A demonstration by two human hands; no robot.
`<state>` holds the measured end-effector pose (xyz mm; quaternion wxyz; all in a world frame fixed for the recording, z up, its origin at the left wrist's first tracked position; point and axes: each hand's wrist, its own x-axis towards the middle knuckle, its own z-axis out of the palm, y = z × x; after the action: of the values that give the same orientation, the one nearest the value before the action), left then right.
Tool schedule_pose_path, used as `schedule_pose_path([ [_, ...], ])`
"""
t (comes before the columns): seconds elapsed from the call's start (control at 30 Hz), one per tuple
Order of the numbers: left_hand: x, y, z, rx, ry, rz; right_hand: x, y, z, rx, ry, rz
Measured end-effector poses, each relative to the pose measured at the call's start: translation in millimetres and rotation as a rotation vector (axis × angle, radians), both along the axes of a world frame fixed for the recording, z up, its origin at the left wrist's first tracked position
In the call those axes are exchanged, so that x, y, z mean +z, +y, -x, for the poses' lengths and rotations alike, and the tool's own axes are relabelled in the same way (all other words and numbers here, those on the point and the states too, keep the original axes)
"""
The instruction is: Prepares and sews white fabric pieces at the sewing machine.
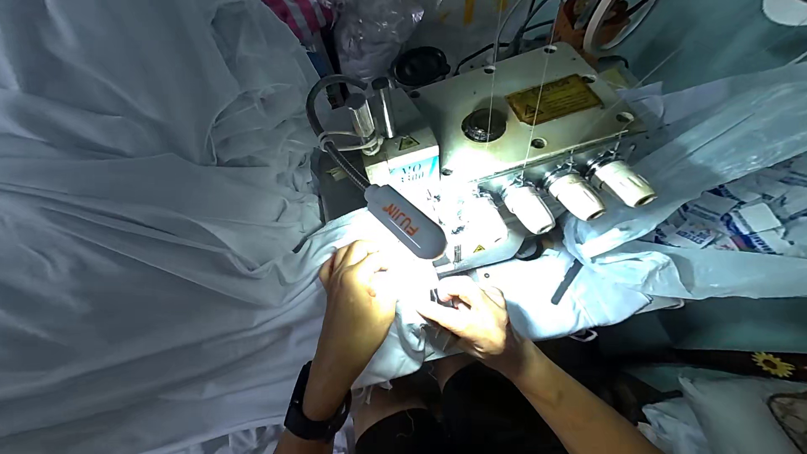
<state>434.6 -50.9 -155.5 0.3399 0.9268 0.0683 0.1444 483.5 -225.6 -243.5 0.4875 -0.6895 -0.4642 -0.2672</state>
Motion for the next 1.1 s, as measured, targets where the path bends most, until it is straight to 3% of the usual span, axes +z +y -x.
schedule_pose_path([
  [0.13, 3, 9, 3, -0.097, 0.016, 0.014, 4, -2, 3, 0.033, 0.073, 0.007],
  [0.3, 0, 18, 2, -0.23, -0.03, -0.122, 9, -3, 6, 0.051, 0.184, 0.004],
  [0.57, 0, 18, -1, -0.192, -0.005, -0.049, 14, -1, 8, 0.05, 0.234, -0.01],
  [0.73, 21, 5, 8, -0.099, 0.063, 0.093, 14, -2, 8, 0.059, 0.236, -0.02],
  [0.97, 1, -6, 1, -0.047, 0.001, -0.121, 15, -5, 9, 0.009, 0.164, 0.016],
  [1.1, 2, 3, 3, -0.082, 0.038, -0.08, 12, -7, 6, -0.021, 0.107, 0.011],
])
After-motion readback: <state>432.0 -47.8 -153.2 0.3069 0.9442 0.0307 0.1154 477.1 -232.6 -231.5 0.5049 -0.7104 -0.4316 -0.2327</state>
